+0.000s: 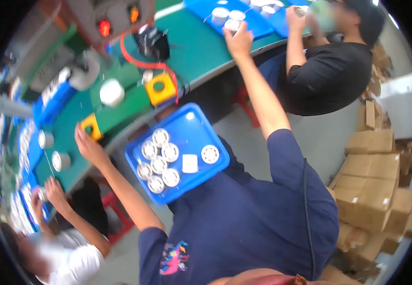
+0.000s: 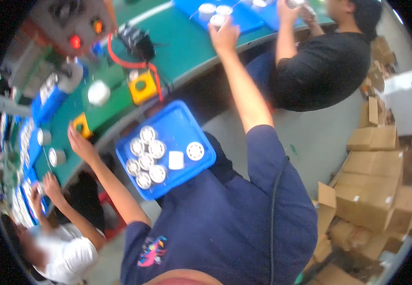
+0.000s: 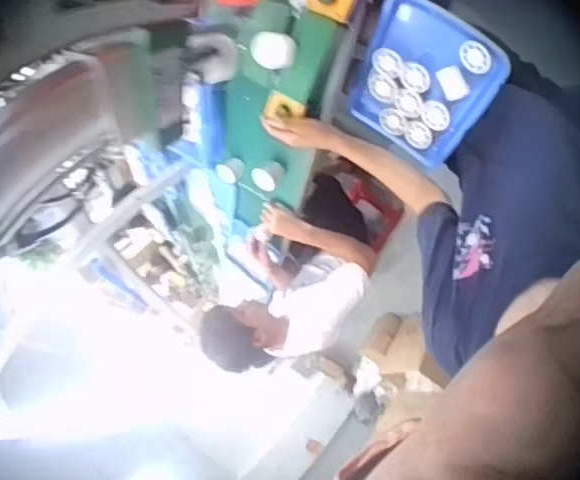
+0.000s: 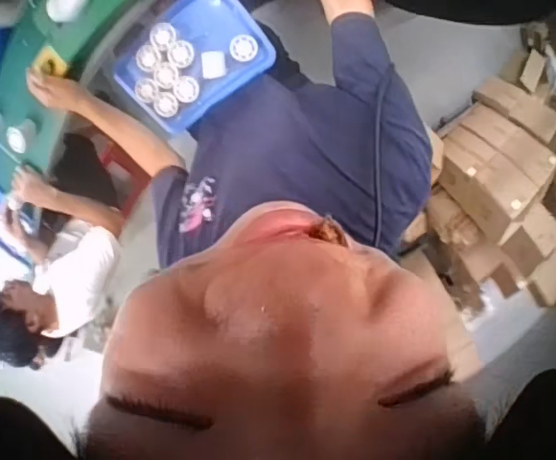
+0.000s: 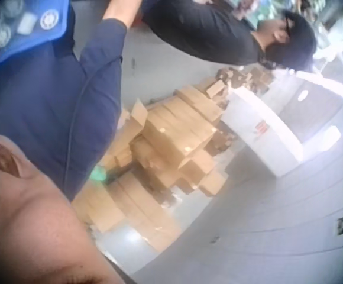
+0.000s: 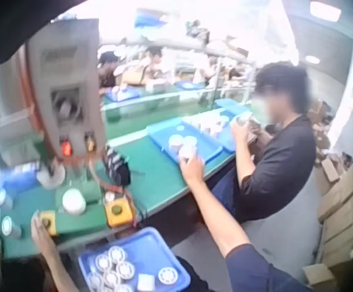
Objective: Assembling circular electronic components using a press machine at a factory workstation.
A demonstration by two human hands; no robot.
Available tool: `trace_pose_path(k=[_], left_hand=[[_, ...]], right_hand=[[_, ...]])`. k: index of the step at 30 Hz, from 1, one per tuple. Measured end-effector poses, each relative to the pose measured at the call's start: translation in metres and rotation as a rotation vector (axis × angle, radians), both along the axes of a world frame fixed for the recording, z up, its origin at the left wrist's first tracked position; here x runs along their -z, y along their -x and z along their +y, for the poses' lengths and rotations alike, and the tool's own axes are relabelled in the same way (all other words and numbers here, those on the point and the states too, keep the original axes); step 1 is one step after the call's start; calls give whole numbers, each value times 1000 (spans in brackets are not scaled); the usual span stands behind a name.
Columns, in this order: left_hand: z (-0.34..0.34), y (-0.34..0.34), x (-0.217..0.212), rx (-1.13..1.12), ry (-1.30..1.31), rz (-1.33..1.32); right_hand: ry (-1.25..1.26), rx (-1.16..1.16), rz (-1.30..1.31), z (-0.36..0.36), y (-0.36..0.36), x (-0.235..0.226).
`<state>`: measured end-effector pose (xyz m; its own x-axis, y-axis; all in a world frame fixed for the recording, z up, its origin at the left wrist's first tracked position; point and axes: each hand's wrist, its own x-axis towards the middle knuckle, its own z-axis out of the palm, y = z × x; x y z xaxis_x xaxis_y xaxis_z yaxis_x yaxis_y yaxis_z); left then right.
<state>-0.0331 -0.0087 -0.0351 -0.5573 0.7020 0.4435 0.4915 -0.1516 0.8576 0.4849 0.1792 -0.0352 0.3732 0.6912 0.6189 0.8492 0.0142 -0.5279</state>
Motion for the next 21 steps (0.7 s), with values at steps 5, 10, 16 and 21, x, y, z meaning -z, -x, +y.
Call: trace_pose_path(k=[5,10,16,21], left_hand=[[-10,-30,-15,-117,-107,11],[-95,-81,-23,-309,-117,-30],[-156,-148,-3,133,178,34],[-162,-176,-4,459,368,-143]], right_hand=[[-209,-1,-156,-55,-10,0],[204,-430,614,-212,69,11],[743,-760,104,-307,104,-5],[753,-862,-122,-311,97,16]])
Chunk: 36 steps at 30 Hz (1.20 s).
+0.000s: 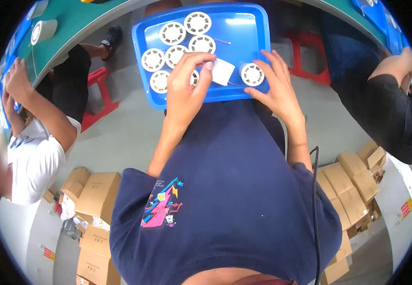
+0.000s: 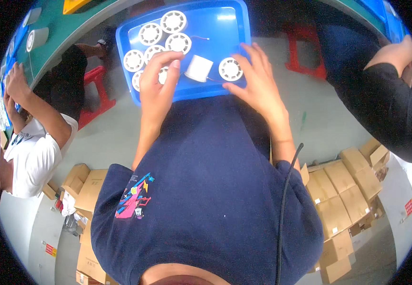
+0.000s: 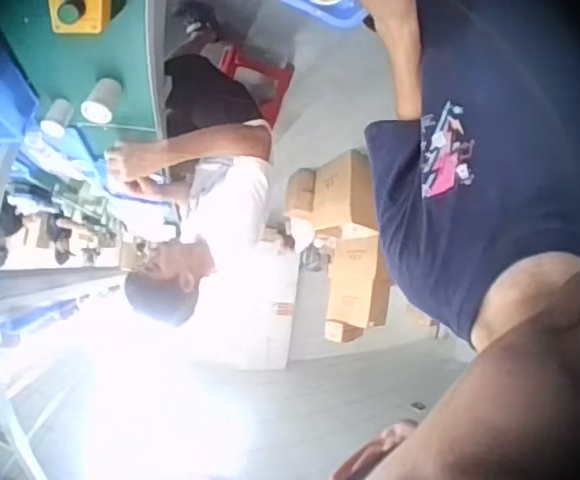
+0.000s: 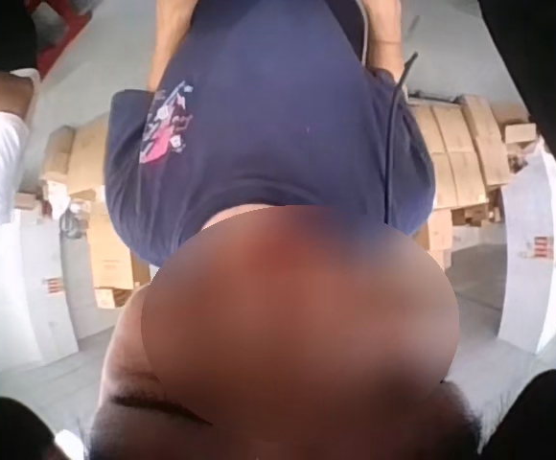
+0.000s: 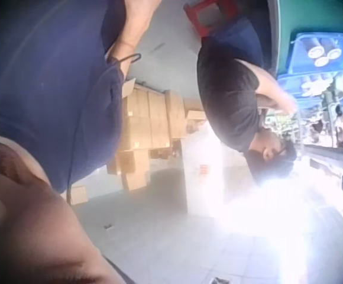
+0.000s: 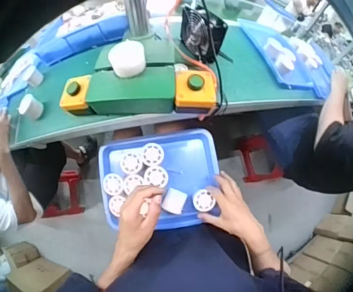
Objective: Assembling circular electronic components using a press machine at a factory workstation.
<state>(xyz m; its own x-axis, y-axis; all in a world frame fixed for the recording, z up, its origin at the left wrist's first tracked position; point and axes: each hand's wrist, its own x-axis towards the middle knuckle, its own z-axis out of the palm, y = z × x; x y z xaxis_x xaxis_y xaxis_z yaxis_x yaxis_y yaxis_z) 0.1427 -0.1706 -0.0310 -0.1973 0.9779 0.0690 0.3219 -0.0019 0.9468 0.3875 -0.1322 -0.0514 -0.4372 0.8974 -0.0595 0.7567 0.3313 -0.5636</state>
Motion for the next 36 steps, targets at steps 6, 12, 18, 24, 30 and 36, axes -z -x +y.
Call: trace_pose_path(k=[6,12,18,24,30,36], left_hand=[[8,-15,-2,464,-78,370],[-33,-17,-16,687,190,145],[-69,13,-19,776,513,-174],[-56,37,-19,967,813,-210],[-79,26,4,906,710,-325],[-87,24,6,781,546,-511]], right_hand=[[31,88,170,2,3,-31],[431,24,401,-42,25,-55],[316,-187,607,-71,62,-37],[278,-355,640,-58,93,-43],[360,-402,709,-57,91,-28],[336,-418,645,-65,89,-30]])
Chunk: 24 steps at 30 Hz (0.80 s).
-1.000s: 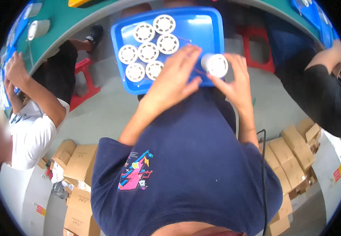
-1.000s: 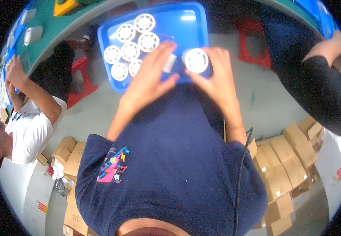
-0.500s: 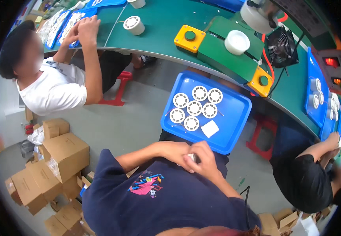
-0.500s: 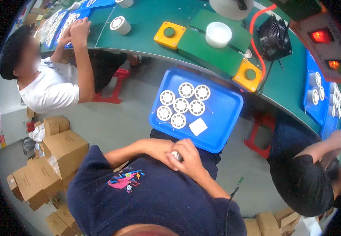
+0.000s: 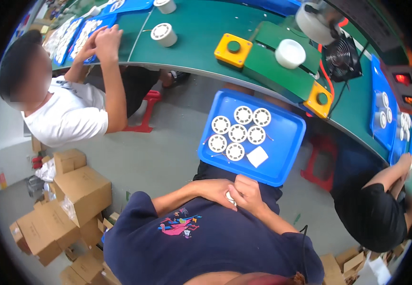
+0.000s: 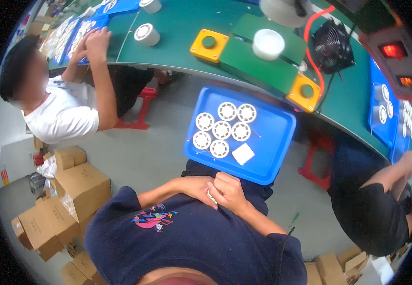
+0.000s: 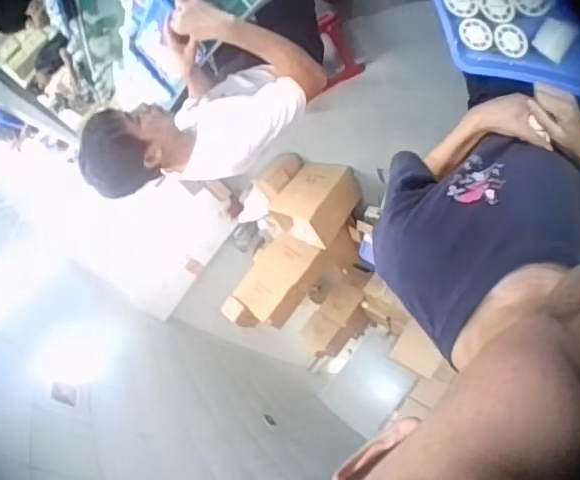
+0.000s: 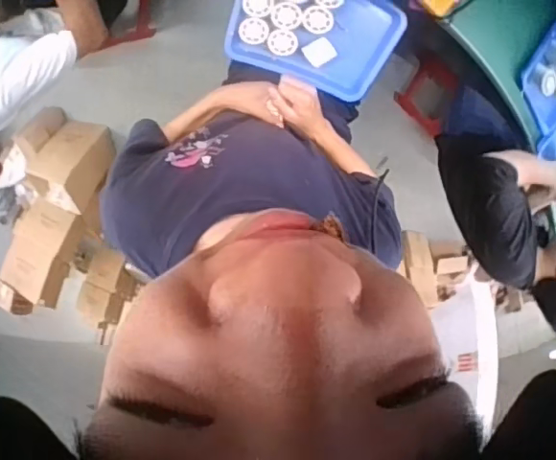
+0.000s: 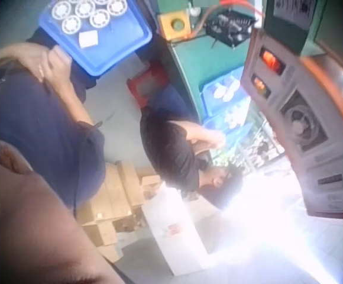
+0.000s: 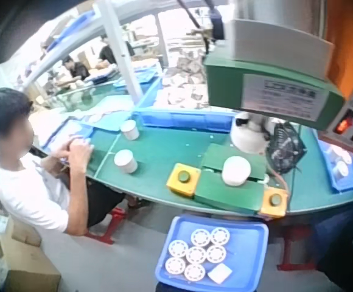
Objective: Assembling circular electronic components using a press machine at a factory workstation.
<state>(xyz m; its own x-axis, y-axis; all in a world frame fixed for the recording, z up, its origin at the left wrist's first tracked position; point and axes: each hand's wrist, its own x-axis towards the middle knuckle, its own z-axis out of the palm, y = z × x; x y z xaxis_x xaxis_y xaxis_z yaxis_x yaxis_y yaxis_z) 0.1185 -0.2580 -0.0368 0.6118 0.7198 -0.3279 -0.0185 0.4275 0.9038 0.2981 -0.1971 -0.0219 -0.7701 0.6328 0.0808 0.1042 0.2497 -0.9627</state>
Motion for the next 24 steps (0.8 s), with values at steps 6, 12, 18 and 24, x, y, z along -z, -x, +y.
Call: trace_pose_path(k=[6,12,18,24], left_hand=[[40,15,-16,75,107,70],[107,-8,-28,-494,-405,-61],[164,-14,-37,-688,-892,120],[164,-32,-24,-773,-930,65]], right_hand=[[-62,70,15,33,23,3],[-292,381,28,132,18,-74],[-408,388,-52,129,-5,-108],[-452,458,-144,117,-5,-102]])
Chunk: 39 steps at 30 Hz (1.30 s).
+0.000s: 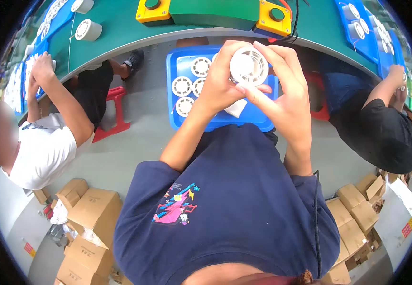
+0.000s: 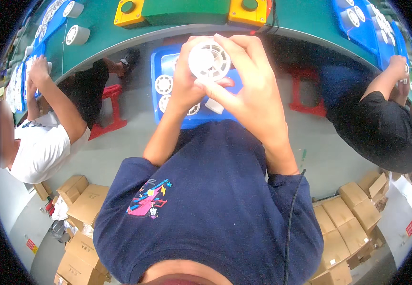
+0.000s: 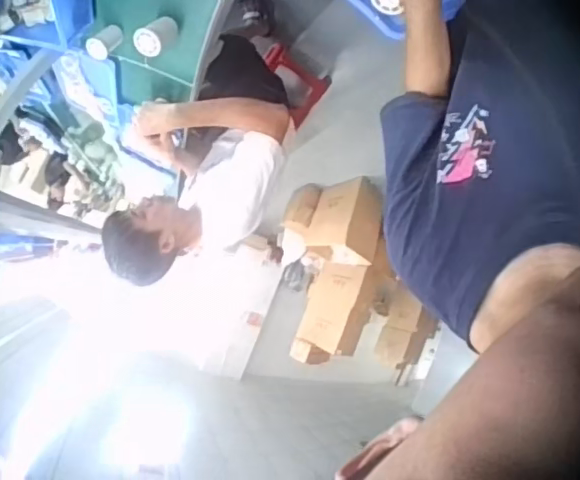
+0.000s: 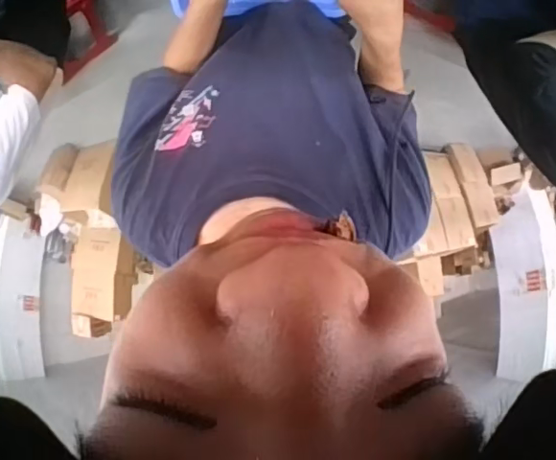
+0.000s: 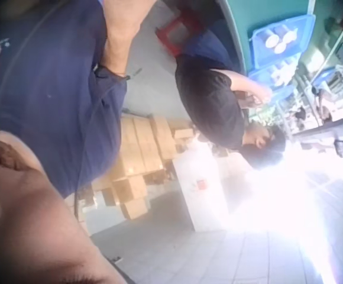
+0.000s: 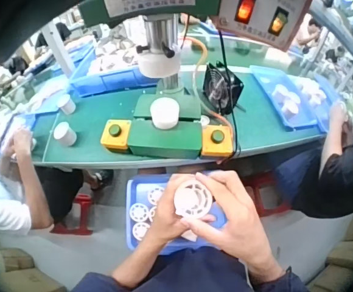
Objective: Assembling circular electronic components using a press machine at a factory workstation.
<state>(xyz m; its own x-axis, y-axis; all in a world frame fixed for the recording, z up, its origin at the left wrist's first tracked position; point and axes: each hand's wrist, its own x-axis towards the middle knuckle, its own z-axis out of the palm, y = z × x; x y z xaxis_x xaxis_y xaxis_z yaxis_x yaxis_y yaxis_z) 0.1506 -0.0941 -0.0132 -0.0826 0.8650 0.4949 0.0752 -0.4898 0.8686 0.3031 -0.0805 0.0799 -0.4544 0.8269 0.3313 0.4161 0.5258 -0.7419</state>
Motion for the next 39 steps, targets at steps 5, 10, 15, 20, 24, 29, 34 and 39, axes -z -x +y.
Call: trace_pose_path(k=[5,10,15,20,24,29,34,39], left_hand=[[4,-2,6,-65,-4,129],[-7,-16,3,-157,131,139],[-11,-22,17,-232,-25,53],[-12,-16,27,-324,-58,28],[-9,-7,31,-349,-102,146],[-9,-3,24,-337,-92,217],[-18,-9,16,-187,160,-127],[-12,0,8,-267,71,242]], right_hand=[[-10,20,-3,5,-1,15],[-6,174,91,2,0,34],[58,275,219,-11,15,44],[28,280,158,-10,21,44],[-34,261,134,-9,20,42],[-37,280,165,-7,19,47],[-3,228,53,-10,15,40],[-27,212,15,-5,12,42]])
